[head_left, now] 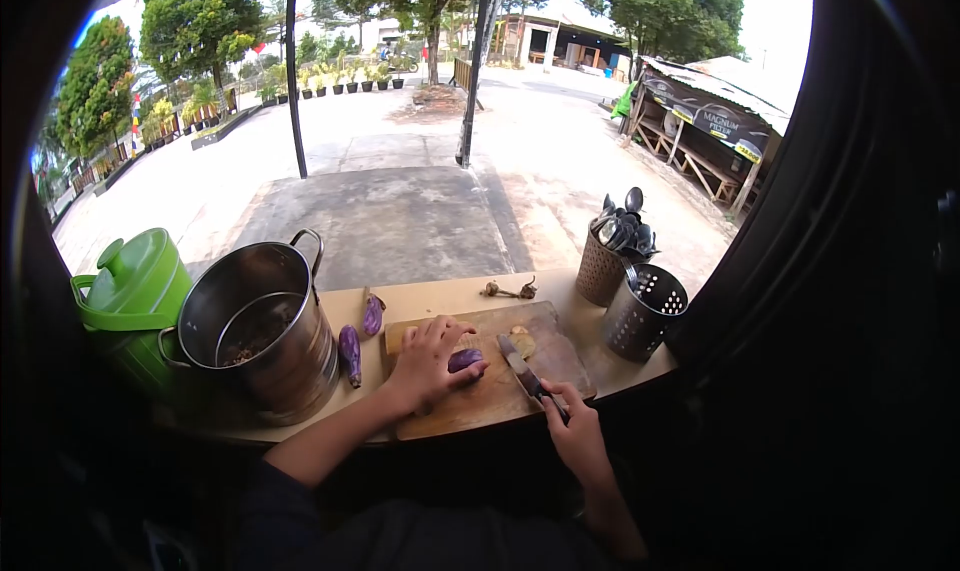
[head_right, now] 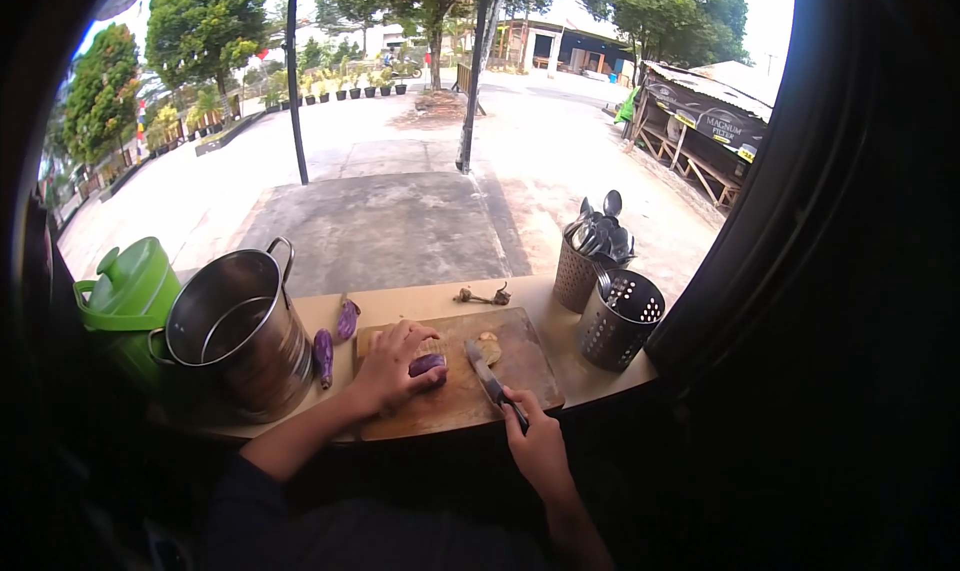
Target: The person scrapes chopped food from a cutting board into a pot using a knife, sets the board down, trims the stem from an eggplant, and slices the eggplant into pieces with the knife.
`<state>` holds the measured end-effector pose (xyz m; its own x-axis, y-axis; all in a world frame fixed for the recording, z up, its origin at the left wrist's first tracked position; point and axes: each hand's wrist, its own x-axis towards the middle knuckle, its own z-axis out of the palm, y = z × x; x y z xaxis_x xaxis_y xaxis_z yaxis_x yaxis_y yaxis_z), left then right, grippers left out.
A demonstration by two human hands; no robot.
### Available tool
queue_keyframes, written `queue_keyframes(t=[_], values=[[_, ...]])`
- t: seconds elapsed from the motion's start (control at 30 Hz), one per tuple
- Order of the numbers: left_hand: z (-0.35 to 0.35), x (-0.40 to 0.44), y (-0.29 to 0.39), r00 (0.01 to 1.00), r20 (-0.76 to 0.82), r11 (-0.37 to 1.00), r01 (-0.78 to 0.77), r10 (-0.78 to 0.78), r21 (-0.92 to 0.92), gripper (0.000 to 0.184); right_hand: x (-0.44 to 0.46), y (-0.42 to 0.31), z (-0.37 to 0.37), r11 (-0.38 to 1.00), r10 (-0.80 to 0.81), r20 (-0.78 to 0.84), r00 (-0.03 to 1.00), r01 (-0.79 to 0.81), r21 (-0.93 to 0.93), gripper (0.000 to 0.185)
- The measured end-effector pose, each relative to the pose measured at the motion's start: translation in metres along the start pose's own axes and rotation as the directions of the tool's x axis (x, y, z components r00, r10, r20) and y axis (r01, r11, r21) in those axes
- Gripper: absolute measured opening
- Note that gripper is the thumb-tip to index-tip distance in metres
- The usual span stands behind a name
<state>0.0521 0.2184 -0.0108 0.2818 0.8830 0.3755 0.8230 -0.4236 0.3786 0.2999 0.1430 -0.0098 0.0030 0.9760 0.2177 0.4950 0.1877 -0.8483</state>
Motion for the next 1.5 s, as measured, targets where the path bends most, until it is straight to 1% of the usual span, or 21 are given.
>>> queue_keyframes(t=[0.03, 0.07, 0.13, 0.27, 0.33, 0.47, 0.57, 0.63, 0.73, 0.77, 0.83, 0.87, 0.93, 1.03, 1.17, 1.23, 1.27, 1.37, 1.43, 1.47, 1.5], values=[[0.001, 0.003, 0.000, 0.996, 0.026, 0.996, -0.089, 0.090, -0.008, 0.062, 0.000, -0.002, -0.002, 0.999, 0.029, 0.024, 0.999, -0.029, -0.019, 0.023], [0.004, 0.006, 0.002, 0.996, 0.023, 0.996, -0.087, 0.087, -0.004, 0.062, 0.000, -0.003, -0.004, 0.998, 0.059, 0.047, 0.997, -0.057, -0.039, 0.024], [0.014, 0.011, 0.010, 0.944, -0.012, 0.938, -0.326, 0.329, 0.119, 0.060, 0.003, 0.011, 0.001, 1.000, -0.006, 0.027, 1.000, 0.006, -0.009, 0.024], [0.030, 0.023, 0.017, 0.935, 0.044, 0.922, -0.353, 0.351, 0.158, 0.061, 0.002, 0.015, 0.001, 0.992, -0.129, -0.012, 0.992, 0.129, -0.001, 0.024], [0.025, 0.026, 0.019, 0.951, 0.130, 0.937, -0.301, 0.281, 0.177, 0.062, 0.001, 0.013, -0.003, 0.992, -0.122, -0.001, 0.993, 0.122, -0.022, 0.026], [0.027, 0.025, 0.014, 0.943, 0.143, 0.926, -0.325, 0.302, 0.190, 0.064, -0.003, 0.007, -0.007, 0.990, -0.082, 0.051, 0.995, 0.088, -0.112, 0.028], [0.016, 0.025, 0.020, 0.954, 0.158, 0.951, -0.277, 0.256, 0.137, 0.069, -0.006, 0.012, -0.009, 0.982, -0.139, 0.038, 0.990, 0.143, -0.125, 0.029], [0.006, 0.021, 0.022, 0.975, 0.057, 0.976, -0.213, 0.216, -0.043, 0.074, -0.007, 0.016, -0.009, 0.979, -0.185, 0.015, 0.983, 0.185, -0.085, 0.030], [-0.004, 0.012, 0.008, 0.976, -0.025, 0.971, -0.216, 0.215, -0.102, 0.075, -0.010, 0.015, -0.013, 0.979, -0.192, 0.033, 0.981, 0.194, -0.065, 0.028], [-0.006, 0.007, 0.003, 0.978, -0.027, 0.973, -0.209, 0.207, -0.099, 0.075, -0.010, 0.016, -0.012, 0.978, -0.196, 0.041, 0.980, 0.198, -0.062, 0.028], [-0.010, -0.001, -0.006, 0.994, 0.013, 0.959, -0.103, 0.110, -0.263, 0.066, -0.010, 0.019, -0.008, 0.986, -0.163, 0.033, 0.986, 0.161, 0.037, 0.029], [-0.010, -0.004, -0.010, 0.995, 0.014, 0.961, -0.095, 0.102, -0.258, 0.066, -0.009, 0.020, -0.005, 0.986, -0.164, 0.040, 0.986, 0.163, 0.043, 0.029], [-0.008, -0.007, -0.016, 0.993, 0.086, 0.937, -0.048, 0.082, -0.347, 0.059, -0.006, 0.025, 0.001, 0.965, -0.244, 0.045, 0.969, 0.239, 0.105, 0.032], [-0.006, -0.009, -0.010, 1.000, 0.010, 0.900, -0.022, 0.029, -0.435, 0.054, -0.001, 0.017, 0.001, 0.963, -0.247, 0.105, 0.963, 0.232, 0.137, 0.035], [-0.011, -0.008, 0.001, 0.992, 0.093, 0.901, 0.112, -0.080, -0.419, 0.055, 0.007, 0.005, 0.002, 0.961, -0.248, 0.105, 0.963, 0.231, 0.154, 0.036], [-0.011, -0.008, 0.009, 0.988, 0.062, 0.933, 0.152, -0.139, -0.326, 0.055, 0.009, -0.009, 0.000, 0.974, -0.223, 0.153, 0.963, 0.215, 0.072, 0.037], [-0.010, -0.008, 0.009, 0.988, 0.063, 0.933, 0.152, -0.139, -0.325, 0.055, 0.010, -0.012, 0.002, 0.974, -0.222, 0.153, 0.963, 0.213, 0.073, 0.037], [-0.002, -0.008, 0.007, 0.979, 0.072, 0.932, 0.203, -0.191, -0.301, 0.054, 0.011, -0.017, 0.014, 0.964, -0.237, 0.192, 0.952, 0.256, -0.078, 0.035], [0.007, -0.010, 0.006, 0.989, -0.054, 0.969, 0.121, -0.136, -0.214, 0.049, 0.011, -0.017, 0.022, 0.962, -0.224, 0.189, 0.956, 0.248, -0.116, 0.033], [0.014, -0.011, 0.005, 0.989, -0.055, 0.969, 0.124, -0.138, -0.213, 0.049, 0.010, -0.017, 0.024, 0.958, -0.213, 0.187, 0.959, 0.243, -0.152, 0.031], [0.020, -0.012, 0.005, 0.984, -0.125, 0.982, 0.110, -0.130, -0.155, 0.047, 0.009, -0.019, 0.026, 0.958, -0.215, 0.191, 0.958, 0.245, -0.151, 0.031]])
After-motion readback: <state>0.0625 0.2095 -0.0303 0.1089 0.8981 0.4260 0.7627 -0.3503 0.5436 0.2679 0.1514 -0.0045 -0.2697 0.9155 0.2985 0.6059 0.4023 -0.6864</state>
